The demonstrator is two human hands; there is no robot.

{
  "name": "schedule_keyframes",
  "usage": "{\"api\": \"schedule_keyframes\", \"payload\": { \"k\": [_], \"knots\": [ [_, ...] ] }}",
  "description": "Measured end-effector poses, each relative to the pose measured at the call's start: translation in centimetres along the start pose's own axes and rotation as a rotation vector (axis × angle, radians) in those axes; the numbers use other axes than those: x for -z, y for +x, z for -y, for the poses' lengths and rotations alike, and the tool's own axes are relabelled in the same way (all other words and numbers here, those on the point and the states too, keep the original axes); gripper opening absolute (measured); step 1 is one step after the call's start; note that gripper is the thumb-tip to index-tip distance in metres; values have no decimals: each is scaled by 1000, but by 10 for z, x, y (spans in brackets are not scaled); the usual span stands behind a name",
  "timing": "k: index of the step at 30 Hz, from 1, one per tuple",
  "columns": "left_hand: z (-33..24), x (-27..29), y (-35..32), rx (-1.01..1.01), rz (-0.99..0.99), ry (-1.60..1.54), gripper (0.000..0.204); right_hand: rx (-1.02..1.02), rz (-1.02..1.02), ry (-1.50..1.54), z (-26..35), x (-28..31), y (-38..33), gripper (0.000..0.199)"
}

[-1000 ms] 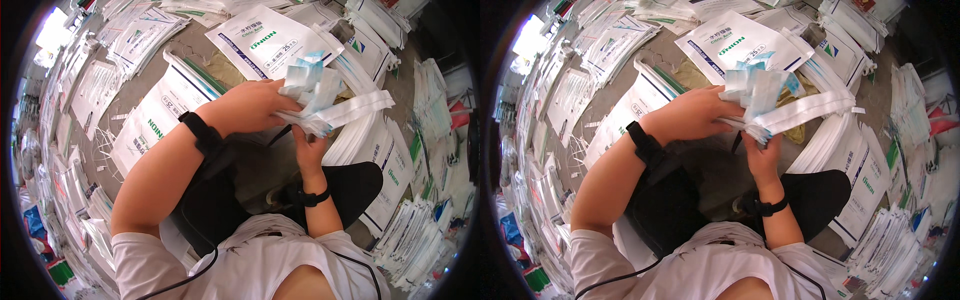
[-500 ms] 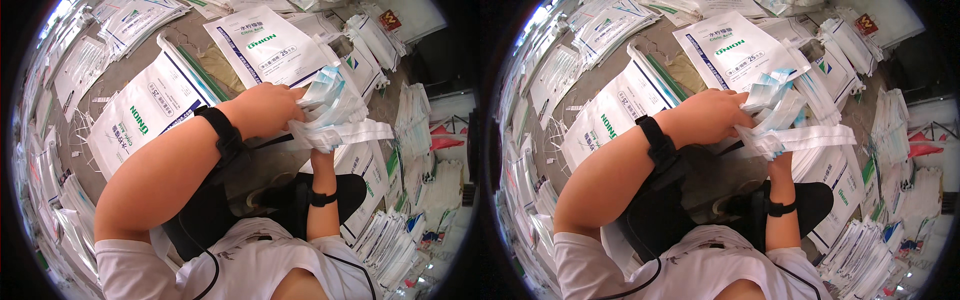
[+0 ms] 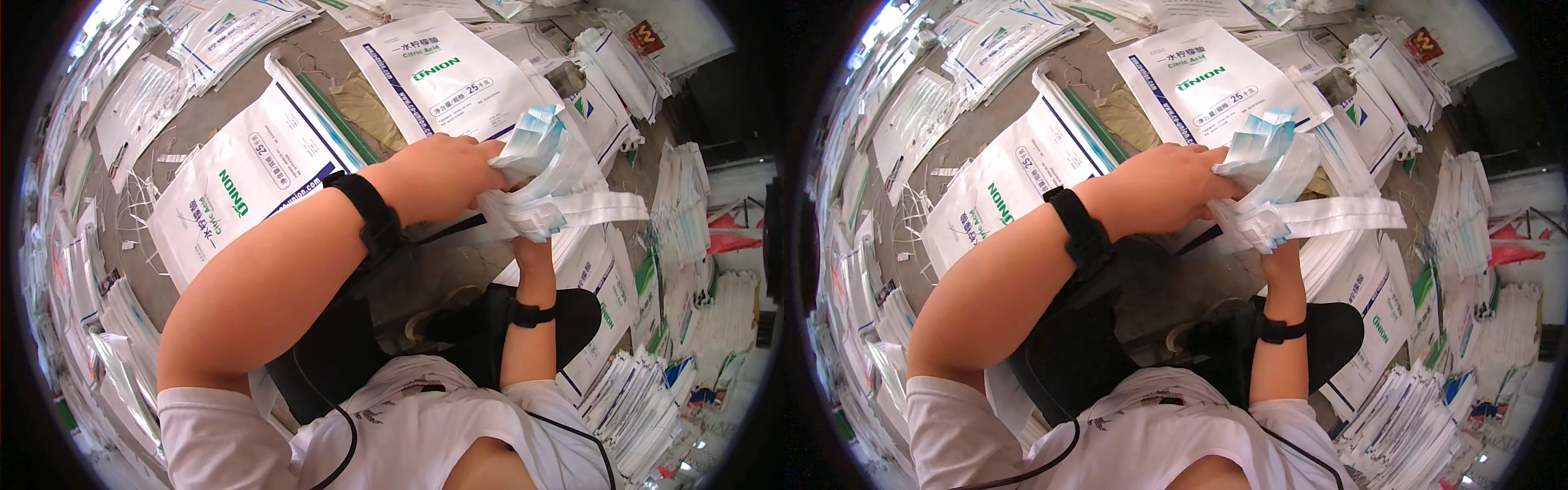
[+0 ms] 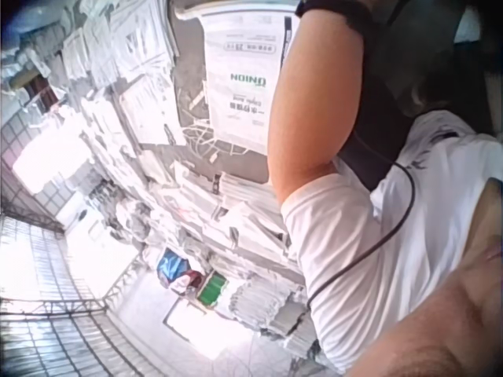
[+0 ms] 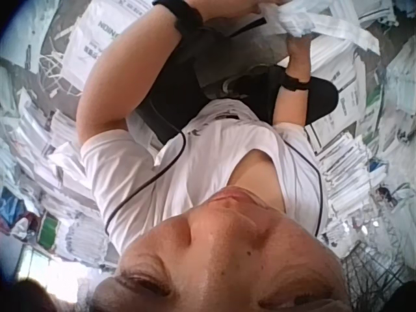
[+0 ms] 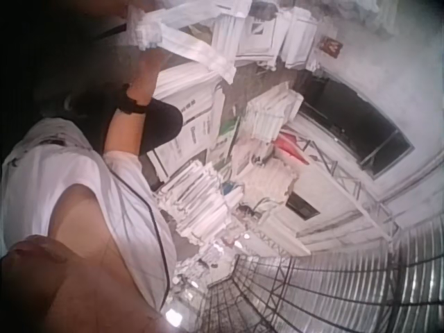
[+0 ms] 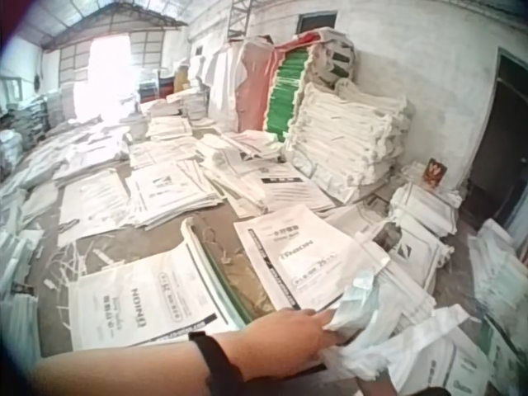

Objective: Folding and organizing large plastic bags on the floor.

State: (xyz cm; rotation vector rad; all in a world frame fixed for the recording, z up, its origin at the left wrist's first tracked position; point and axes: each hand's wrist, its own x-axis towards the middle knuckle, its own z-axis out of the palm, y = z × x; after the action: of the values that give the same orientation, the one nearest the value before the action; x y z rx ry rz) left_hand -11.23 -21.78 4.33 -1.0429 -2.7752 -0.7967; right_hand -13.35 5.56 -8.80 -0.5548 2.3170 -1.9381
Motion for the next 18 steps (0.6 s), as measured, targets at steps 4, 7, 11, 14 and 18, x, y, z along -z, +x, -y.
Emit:
{"api": "schedule_keyframes", "payload": {
  "k": [4,7,11,14,18],
  "knots": [
    [0,2,0,6,-17,-9,27,19,-10,-266,-12,-2,12,32],
    [0,0,-4,49,-30,25,20,56,-161,-337,22,-35,11,33],
    [-3,1,-1,59,-41,35,16,75,-422,-163,32,-60,2,34],
    [-5,5,1,89,30,56,13,128,-459,-281,35,-67,-1,31],
    [1,2,-1,88,-24,64,23,42,-504,-18,46,-72,8,29]
  ]
}}
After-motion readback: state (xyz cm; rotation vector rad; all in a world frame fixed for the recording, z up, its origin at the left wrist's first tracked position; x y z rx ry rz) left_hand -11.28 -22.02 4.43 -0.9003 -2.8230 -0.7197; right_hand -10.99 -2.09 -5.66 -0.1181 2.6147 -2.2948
